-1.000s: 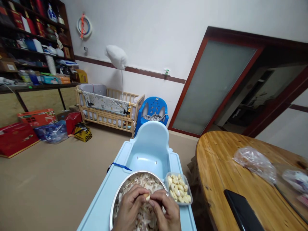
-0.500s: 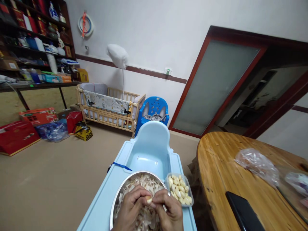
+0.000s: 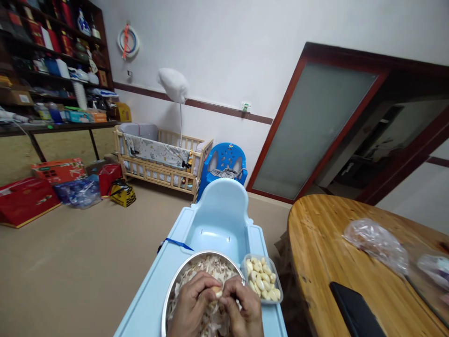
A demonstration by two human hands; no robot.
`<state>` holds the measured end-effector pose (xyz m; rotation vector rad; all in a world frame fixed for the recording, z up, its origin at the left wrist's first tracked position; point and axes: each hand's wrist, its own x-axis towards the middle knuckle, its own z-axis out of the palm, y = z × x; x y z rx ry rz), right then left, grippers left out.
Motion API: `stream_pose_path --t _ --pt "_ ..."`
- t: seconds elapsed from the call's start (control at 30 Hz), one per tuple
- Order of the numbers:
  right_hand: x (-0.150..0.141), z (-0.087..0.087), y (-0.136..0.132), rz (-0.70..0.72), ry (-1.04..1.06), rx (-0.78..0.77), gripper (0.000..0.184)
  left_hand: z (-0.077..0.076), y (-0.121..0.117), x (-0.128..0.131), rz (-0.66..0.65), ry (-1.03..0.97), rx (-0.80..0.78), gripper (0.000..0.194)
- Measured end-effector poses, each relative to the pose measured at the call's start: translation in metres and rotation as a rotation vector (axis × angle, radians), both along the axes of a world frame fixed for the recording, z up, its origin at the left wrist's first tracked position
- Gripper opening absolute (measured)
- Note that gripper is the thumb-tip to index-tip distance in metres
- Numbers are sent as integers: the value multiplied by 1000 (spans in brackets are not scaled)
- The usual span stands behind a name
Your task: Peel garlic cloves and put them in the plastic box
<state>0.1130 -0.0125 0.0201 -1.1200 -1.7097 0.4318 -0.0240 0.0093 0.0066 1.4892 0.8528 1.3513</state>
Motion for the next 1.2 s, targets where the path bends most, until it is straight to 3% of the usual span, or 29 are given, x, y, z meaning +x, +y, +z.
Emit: stream_pose_path --t 0.2,0.47,0.6,0.73,0.87,0.93,1.03,1.2 --pt "-5 -7 0 -46 8 93 18 0 -2 3 38 -93 -133 19" --pt "-8 -41 -1 -35 -150 237 18 -4 0 7 93 -307 -467 33" --pt "-10 -48 1 25 -172 247 23 -5 3 8 151 -414 -558 36" --pt "-9 -43 1 -22 -80 162 26 -6 5 6 134 -425 -562 33" --pt "-10 -29 0 -150 48 69 10 -4 2 6 43 -398 -497 28" --pt "-10 -22 1 -168 104 35 12 -2 0 6 -6 -381 -464 27" --pt "-10 -13 3 -131 129 54 7 2 -1 7 -5 -334 -425 28" --pt "-7 -13 3 -8 57 120 16 4 1 7 27 -325 -412 31"
